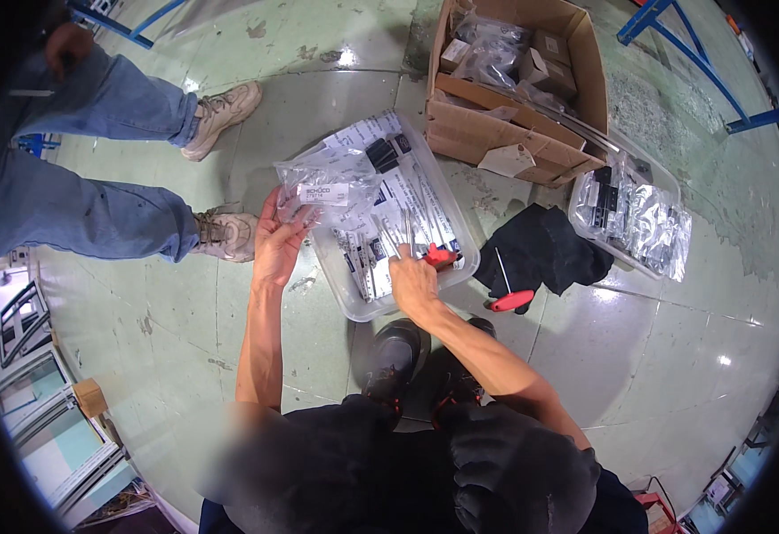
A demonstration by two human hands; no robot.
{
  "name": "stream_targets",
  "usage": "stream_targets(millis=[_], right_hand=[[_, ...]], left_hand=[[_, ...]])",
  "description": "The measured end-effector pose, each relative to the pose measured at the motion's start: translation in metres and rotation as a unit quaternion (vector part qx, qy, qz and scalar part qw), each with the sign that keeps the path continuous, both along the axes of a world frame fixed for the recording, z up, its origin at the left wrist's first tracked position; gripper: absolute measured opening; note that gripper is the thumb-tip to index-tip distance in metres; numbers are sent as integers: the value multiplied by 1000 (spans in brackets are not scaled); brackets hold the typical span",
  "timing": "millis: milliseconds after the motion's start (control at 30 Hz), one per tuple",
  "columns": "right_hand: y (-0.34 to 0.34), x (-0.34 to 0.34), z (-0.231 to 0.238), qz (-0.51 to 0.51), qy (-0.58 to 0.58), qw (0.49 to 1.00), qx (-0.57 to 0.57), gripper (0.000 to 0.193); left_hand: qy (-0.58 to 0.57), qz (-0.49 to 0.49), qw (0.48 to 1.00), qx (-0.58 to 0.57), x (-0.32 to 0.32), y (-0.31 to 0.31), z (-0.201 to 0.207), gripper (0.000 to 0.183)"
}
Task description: The person assembles metal brackets and metal frames by sorting through bolts and components in a plastic bin and a cardboard box, then fastening them together with a hex key.
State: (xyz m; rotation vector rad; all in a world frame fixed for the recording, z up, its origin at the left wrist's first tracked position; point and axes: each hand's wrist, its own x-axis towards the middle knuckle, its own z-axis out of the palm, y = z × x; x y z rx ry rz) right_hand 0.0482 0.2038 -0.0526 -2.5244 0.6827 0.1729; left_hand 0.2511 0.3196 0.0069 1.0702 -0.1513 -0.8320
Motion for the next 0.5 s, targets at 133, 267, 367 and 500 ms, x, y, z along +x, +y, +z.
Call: stream_targets(millis=[133, 267, 367, 500], right_hand=[[-13, -2, 16, -31, -154, 984, 86, 23], [-21, 15, 15, -252, -336, 799, 429, 38], [-34, 13, 18, -189, -227, 711, 638, 28], [-28, 12, 8, -264, -199, 716, 615, 16]], left_hand=[[-56, -37, 997, 39, 0, 7, 4, 71], [-33, -66, 996, 47, -16, -12, 13, 74], [-40, -65, 995, 67, -20, -10, -6, 74], [-45, -72, 991, 108, -23, -3, -16, 75]])
